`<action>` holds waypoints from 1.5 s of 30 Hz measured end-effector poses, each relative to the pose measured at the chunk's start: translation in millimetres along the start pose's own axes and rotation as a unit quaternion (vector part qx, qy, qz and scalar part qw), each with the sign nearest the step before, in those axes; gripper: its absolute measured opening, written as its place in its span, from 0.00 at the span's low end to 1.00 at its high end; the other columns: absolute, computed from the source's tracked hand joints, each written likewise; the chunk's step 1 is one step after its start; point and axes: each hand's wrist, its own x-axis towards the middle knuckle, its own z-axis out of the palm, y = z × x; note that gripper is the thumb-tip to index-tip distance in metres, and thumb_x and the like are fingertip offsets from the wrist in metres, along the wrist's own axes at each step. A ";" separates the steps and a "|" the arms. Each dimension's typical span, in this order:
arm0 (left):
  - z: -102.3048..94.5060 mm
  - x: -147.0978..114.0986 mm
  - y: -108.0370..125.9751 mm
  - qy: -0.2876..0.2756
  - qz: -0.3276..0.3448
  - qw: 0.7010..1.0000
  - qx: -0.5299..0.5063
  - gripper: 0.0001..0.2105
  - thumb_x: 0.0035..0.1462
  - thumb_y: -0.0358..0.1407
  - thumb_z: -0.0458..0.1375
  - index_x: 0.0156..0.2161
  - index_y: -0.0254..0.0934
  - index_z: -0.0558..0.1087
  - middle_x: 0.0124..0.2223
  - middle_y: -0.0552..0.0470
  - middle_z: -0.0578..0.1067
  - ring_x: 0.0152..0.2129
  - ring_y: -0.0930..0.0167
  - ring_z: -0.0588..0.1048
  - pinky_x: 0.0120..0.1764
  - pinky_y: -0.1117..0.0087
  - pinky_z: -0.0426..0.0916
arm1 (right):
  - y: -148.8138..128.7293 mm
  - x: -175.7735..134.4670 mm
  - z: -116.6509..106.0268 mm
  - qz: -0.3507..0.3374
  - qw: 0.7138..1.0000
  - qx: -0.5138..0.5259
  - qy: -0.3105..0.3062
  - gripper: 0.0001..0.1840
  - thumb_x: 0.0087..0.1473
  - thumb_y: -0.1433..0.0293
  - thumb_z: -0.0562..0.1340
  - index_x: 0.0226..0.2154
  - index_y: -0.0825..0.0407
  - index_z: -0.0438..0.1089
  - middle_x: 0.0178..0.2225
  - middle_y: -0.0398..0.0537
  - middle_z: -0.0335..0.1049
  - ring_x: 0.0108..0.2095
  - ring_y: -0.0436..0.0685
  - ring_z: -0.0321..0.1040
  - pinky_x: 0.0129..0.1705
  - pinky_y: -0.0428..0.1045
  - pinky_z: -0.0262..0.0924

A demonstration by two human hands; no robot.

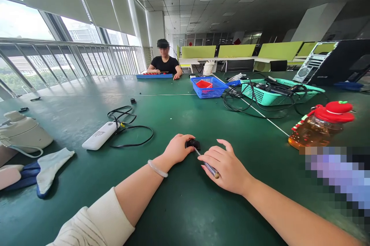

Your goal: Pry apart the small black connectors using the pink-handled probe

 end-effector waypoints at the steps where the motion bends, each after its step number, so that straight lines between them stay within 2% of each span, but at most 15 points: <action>1: -0.4 -0.2 0.2 -0.001 0.000 1.000 0.000 0.18 0.53 0.35 0.61 0.51 0.41 0.73 0.47 0.48 0.77 0.49 0.62 0.71 0.53 0.61 0.67 | 0.1 -0.2 0.3 0.004 1.000 -0.002 0.002 0.08 0.59 0.72 0.57 0.41 0.49 0.70 0.32 0.45 0.74 0.36 0.56 0.68 0.59 0.63 0.43; 9: -0.2 -0.7 2.4 -0.004 -0.007 1.000 0.005 0.19 0.53 0.35 0.61 0.52 0.43 0.72 0.47 0.50 0.77 0.49 0.63 0.71 0.53 0.63 0.67 | 1.5 -2.1 3.3 0.015 1.000 0.000 0.011 0.09 0.59 0.75 0.56 0.37 0.48 0.71 0.25 0.40 0.69 0.31 0.53 0.65 0.59 0.62 0.45; 20: 2.3 -3.1 3.5 0.001 0.005 1.000 0.008 0.18 0.55 0.36 0.60 0.52 0.43 0.71 0.45 0.50 0.77 0.47 0.63 0.72 0.51 0.61 0.68 | -2.3 -0.4 0.4 0.013 0.999 -0.003 0.029 0.08 0.58 0.76 0.57 0.36 0.49 0.70 0.26 0.40 0.70 0.32 0.53 0.67 0.59 0.62 0.45; 29: 3.0 -4.2 2.4 0.008 0.013 1.000 0.015 0.20 0.55 0.37 0.60 0.54 0.42 0.70 0.45 0.49 0.77 0.47 0.63 0.72 0.50 0.61 0.68 | -0.1 -1.1 -0.6 0.047 0.998 0.006 0.051 0.08 0.59 0.75 0.56 0.37 0.48 0.69 0.29 0.41 0.72 0.32 0.54 0.68 0.57 0.61 0.47; 33: 2.2 -4.4 3.0 0.004 0.014 1.000 0.021 0.20 0.56 0.38 0.60 0.55 0.41 0.70 0.47 0.48 0.77 0.48 0.62 0.72 0.52 0.61 0.67 | 4.3 -2.4 2.1 0.093 0.993 0.025 0.073 0.08 0.59 0.74 0.56 0.37 0.47 0.70 0.30 0.41 0.74 0.32 0.54 0.69 0.56 0.60 0.49; 38: 1.6 -4.8 1.1 -0.003 0.025 0.999 0.022 0.19 0.57 0.39 0.59 0.54 0.42 0.71 0.50 0.48 0.77 0.50 0.62 0.71 0.54 0.60 0.66 | 15.1 -3.6 7.2 0.190 0.975 0.082 0.080 0.08 0.58 0.70 0.57 0.35 0.46 0.72 0.30 0.42 0.75 0.31 0.55 0.70 0.52 0.58 0.56; 41: 1.5 -5.7 0.0 -0.007 0.040 0.999 0.022 0.20 0.57 0.39 0.58 0.55 0.43 0.70 0.50 0.49 0.77 0.49 0.63 0.71 0.53 0.61 0.67 | 19.8 -4.5 6.6 0.283 0.946 0.121 0.106 0.09 0.56 0.65 0.57 0.33 0.46 0.73 0.31 0.43 0.76 0.33 0.57 0.71 0.43 0.54 0.62; 45: 1.4 -6.9 0.3 -0.007 0.049 0.998 0.035 0.20 0.55 0.37 0.59 0.55 0.43 0.70 0.48 0.48 0.77 0.49 0.62 0.71 0.52 0.61 0.68 | 19.6 -5.5 2.4 0.372 0.902 0.174 0.136 0.13 0.56 0.59 0.57 0.32 0.47 0.73 0.31 0.46 0.75 0.34 0.59 0.71 0.32 0.49 0.62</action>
